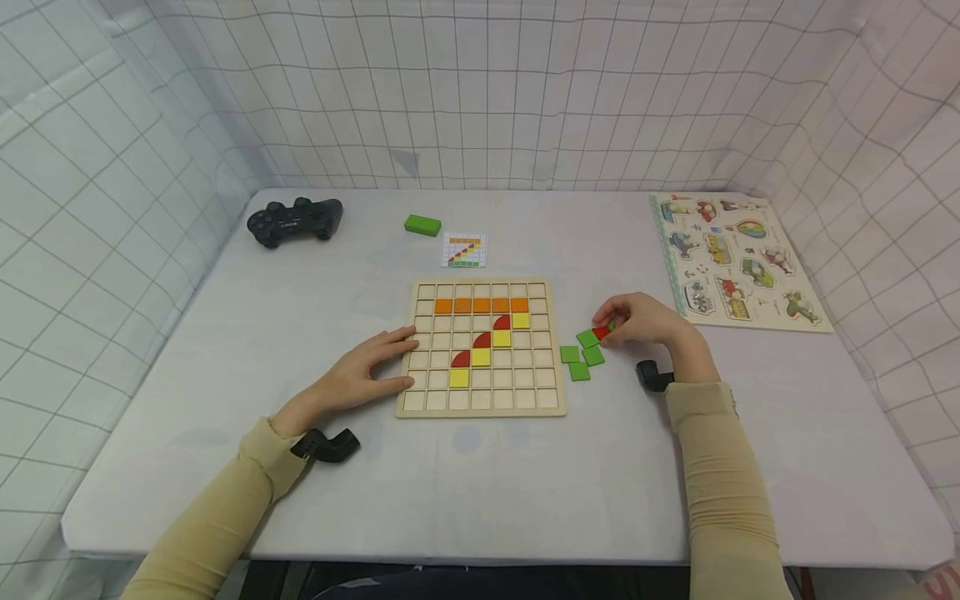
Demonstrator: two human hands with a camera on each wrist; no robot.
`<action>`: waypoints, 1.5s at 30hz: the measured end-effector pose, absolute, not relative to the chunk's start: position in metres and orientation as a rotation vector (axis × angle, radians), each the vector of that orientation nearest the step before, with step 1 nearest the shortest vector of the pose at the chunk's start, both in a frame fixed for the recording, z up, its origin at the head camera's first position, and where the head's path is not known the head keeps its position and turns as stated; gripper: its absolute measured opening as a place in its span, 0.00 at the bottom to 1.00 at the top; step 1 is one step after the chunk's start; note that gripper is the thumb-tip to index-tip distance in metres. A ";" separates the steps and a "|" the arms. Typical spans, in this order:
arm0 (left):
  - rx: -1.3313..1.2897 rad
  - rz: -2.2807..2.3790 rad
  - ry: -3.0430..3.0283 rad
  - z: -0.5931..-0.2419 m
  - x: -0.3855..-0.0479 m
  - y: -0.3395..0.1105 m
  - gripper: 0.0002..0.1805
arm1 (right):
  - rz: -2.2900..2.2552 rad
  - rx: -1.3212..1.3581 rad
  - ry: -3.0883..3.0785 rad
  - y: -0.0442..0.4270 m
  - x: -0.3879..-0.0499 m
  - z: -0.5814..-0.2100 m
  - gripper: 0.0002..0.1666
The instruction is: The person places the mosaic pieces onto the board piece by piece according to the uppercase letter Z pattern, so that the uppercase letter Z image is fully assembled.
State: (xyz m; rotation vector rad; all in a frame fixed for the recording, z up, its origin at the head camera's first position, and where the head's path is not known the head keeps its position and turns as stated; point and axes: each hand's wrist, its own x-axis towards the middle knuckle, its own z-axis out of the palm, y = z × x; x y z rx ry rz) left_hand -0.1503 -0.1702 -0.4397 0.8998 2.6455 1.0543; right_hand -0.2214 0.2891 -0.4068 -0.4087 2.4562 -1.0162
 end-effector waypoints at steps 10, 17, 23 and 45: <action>0.907 1.062 2.644 -0.440 -0.150 -0.170 0.34 | -1.020 -0.397 2.467 0.290 -0.222 -0.408 0.17; 0.911 1.058 2.645 -0.441 -0.151 -0.170 0.34 | -1.000 -0.389 2.486 0.290 -0.219 -0.404 0.21; 0.918 1.055 2.648 -0.440 -0.151 -0.170 0.34 | -0.982 -0.376 2.494 0.291 -0.217 -0.401 0.23; 0.920 1.062 2.651 -0.438 -0.150 -0.170 0.33 | -0.930 -0.403 2.518 0.289 -0.220 -0.404 0.17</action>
